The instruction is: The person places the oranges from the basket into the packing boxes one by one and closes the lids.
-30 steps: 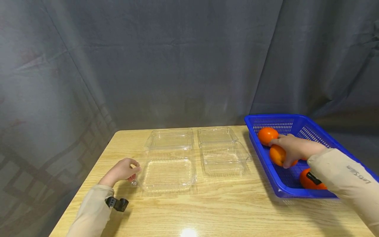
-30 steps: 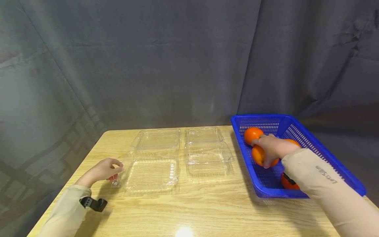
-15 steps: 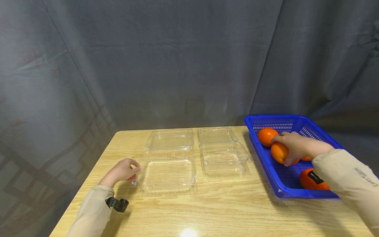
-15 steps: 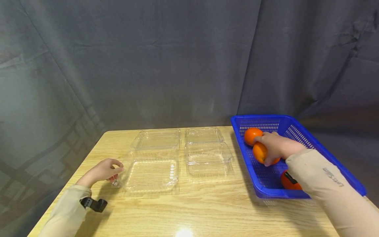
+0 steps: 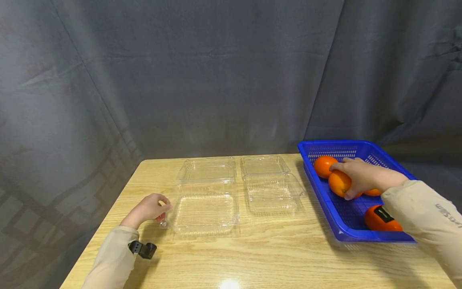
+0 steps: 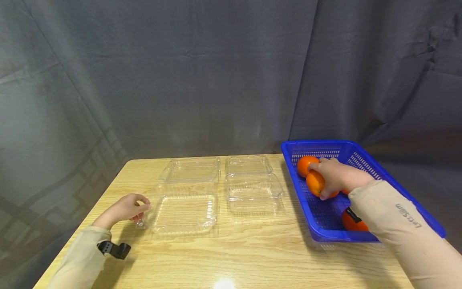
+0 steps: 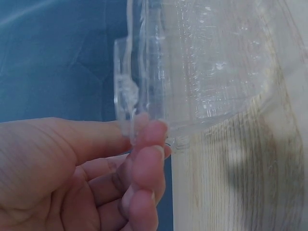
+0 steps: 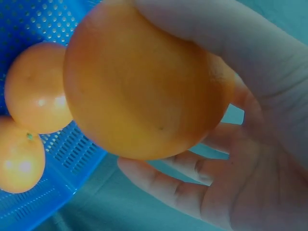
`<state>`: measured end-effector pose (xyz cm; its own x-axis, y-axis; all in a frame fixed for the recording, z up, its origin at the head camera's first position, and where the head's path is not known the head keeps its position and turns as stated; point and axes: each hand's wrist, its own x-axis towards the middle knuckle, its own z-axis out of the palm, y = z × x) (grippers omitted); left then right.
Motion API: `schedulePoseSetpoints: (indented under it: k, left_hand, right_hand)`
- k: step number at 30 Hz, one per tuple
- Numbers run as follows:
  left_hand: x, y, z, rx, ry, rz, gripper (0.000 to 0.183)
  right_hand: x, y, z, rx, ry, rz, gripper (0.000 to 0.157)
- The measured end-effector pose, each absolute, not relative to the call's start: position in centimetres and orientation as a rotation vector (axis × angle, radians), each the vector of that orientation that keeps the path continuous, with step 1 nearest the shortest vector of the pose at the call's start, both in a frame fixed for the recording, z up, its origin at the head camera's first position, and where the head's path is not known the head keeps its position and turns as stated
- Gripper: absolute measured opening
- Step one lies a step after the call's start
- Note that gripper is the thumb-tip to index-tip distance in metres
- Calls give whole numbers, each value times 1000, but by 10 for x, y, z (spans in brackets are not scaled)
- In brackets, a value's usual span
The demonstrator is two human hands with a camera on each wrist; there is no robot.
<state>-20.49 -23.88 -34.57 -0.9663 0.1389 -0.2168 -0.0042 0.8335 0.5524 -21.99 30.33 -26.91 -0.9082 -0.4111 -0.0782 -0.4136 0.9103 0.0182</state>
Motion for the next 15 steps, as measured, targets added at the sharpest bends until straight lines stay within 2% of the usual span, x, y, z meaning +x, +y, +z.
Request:
schedulePoseSetpoints:
  k: [15]
  left_hand:
    - [-206,-240,-348,99,2764,838,28]
  right_hand:
    - [-217,291,-258,-632,3067,89,76]
